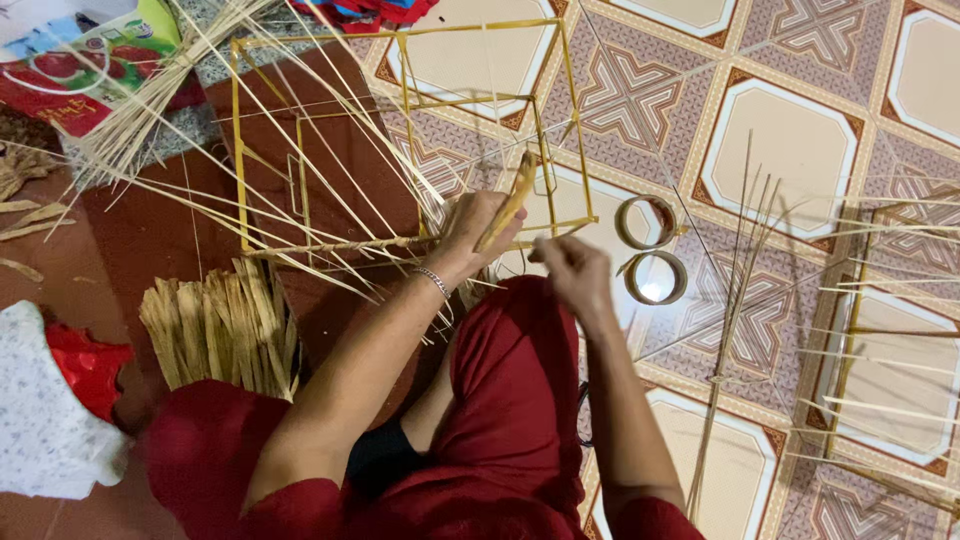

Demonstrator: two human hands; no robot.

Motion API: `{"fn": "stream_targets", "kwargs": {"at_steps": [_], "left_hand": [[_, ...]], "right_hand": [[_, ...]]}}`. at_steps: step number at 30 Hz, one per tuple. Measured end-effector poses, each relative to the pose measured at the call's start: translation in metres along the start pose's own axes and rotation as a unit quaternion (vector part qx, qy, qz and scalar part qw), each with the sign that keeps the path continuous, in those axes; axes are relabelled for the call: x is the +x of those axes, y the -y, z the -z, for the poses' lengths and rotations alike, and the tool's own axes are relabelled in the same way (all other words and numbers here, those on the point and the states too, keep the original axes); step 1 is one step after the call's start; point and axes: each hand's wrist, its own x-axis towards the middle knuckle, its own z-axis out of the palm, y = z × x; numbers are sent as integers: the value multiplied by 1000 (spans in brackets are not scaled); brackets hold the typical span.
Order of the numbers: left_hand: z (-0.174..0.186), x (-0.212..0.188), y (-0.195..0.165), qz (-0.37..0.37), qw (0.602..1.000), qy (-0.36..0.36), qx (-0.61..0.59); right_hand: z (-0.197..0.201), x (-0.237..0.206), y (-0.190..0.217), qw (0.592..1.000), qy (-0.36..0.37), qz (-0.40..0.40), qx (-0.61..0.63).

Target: The person sits on the floor and weaves thin bamboo strips onto a rectangular bamboo frame, threading and tightening each strip by hand around the frame bars. They occasionally pick up new strips from a bundle beside them and continue weaving them into the frame.

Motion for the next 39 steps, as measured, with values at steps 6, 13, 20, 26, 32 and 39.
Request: {"fn": "stream_targets", "kwargs": {"at_steps": [6,13,20,26,32,39], "left_hand": [[3,0,-1,-113,993,-26,22],[9,-1,-9,-59,994,17,89],[15,-3,-19,27,997,47,50],[12,-10,-27,52,996,63,30],[-3,-20,-38,100,992,60,-56],[8,-26,-45,87,988,72,-101]], "right_hand": [[-38,-14,-40,990,2,98,103],[-43,-25,-30,980,-125,155,-25],[-53,-39,-15,946,-166,259,-101],[-57,-28,-34,968,-126,215,-36],[-44,-24,-66,964,-1,100,245],[3,-41,-42,992,75,-20,99]]}}
